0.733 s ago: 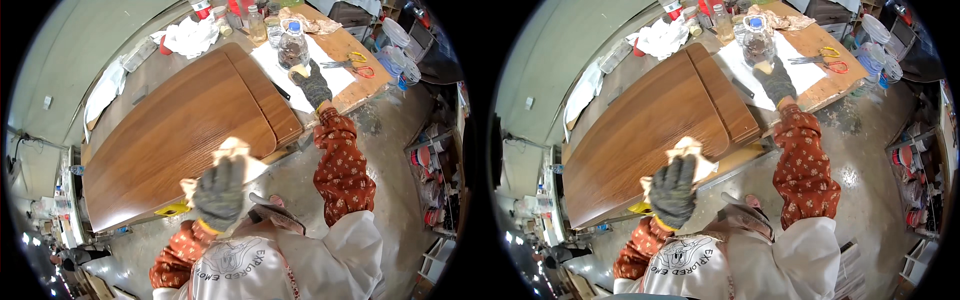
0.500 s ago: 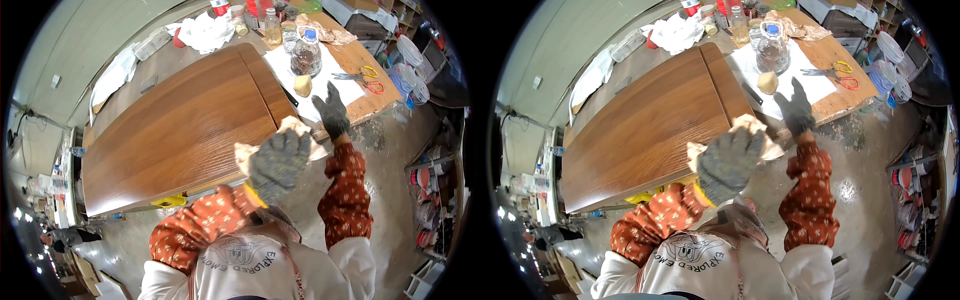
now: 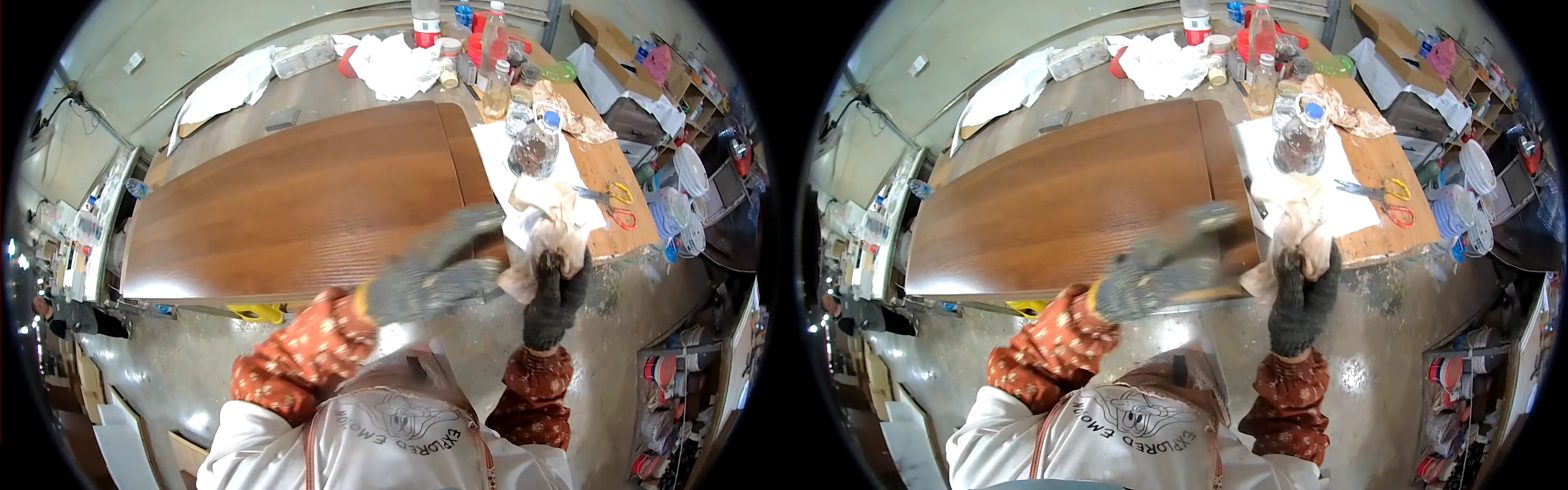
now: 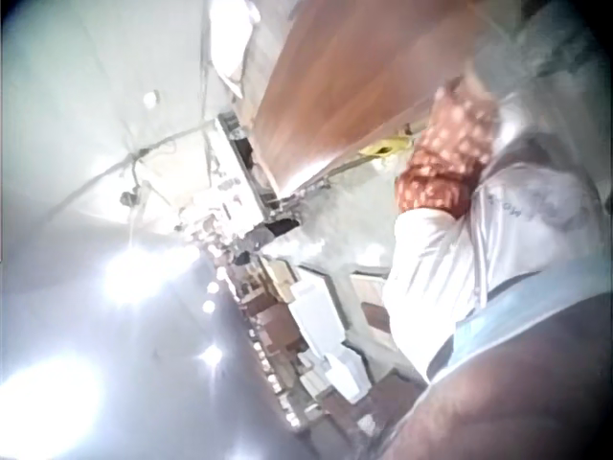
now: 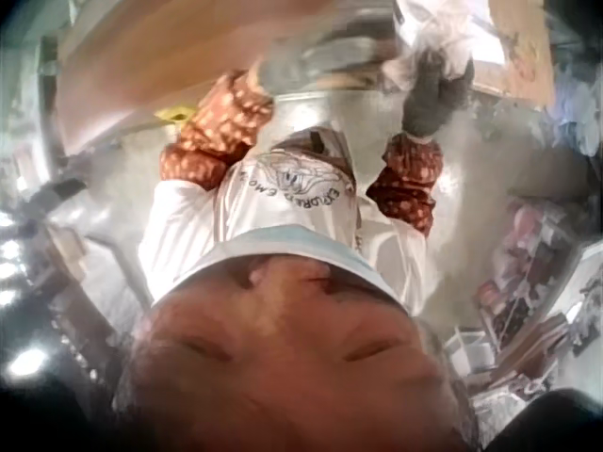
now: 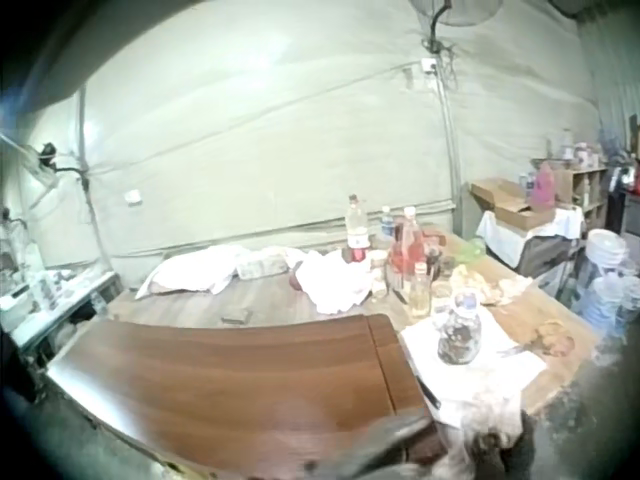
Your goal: The person wipes a wooden panel with a cloth, applies liquid from a bottle, and uses a sanding block on the surface and edges.
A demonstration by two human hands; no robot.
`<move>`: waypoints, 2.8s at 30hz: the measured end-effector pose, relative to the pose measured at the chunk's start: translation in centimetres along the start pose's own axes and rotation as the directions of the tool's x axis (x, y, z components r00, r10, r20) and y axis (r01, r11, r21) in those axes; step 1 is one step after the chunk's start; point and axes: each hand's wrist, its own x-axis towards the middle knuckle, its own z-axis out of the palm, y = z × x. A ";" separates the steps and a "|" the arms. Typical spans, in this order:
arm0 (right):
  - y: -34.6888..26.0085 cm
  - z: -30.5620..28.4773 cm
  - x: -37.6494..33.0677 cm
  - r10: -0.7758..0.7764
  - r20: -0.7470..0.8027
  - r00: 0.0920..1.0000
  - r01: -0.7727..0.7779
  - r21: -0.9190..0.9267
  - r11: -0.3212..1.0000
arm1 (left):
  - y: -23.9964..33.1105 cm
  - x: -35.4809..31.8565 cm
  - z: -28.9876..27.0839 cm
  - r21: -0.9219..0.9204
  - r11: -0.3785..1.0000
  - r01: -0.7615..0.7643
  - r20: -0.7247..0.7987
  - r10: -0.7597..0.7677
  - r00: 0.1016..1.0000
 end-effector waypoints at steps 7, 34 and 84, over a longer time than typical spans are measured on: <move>-0.9 8.0 3.3 -0.135 0.878 0.458 0.796 -0.339 0.501 | -6.7 -9.6 -7.9 0.768 0.443 0.463 -0.495 -0.047 0.867; 11.0 26.9 22.6 -0.164 0.882 0.441 0.847 -0.349 0.402 | -4.3 -16.4 11.1 -0.624 0.782 -0.005 -0.762 -0.606 0.229; -9.6 25.5 -34.6 -0.951 0.016 -0.307 -0.212 0.973 0.085 | 8.1 -56.5 11.0 -0.208 0.735 -0.645 -0.805 -0.503 -0.313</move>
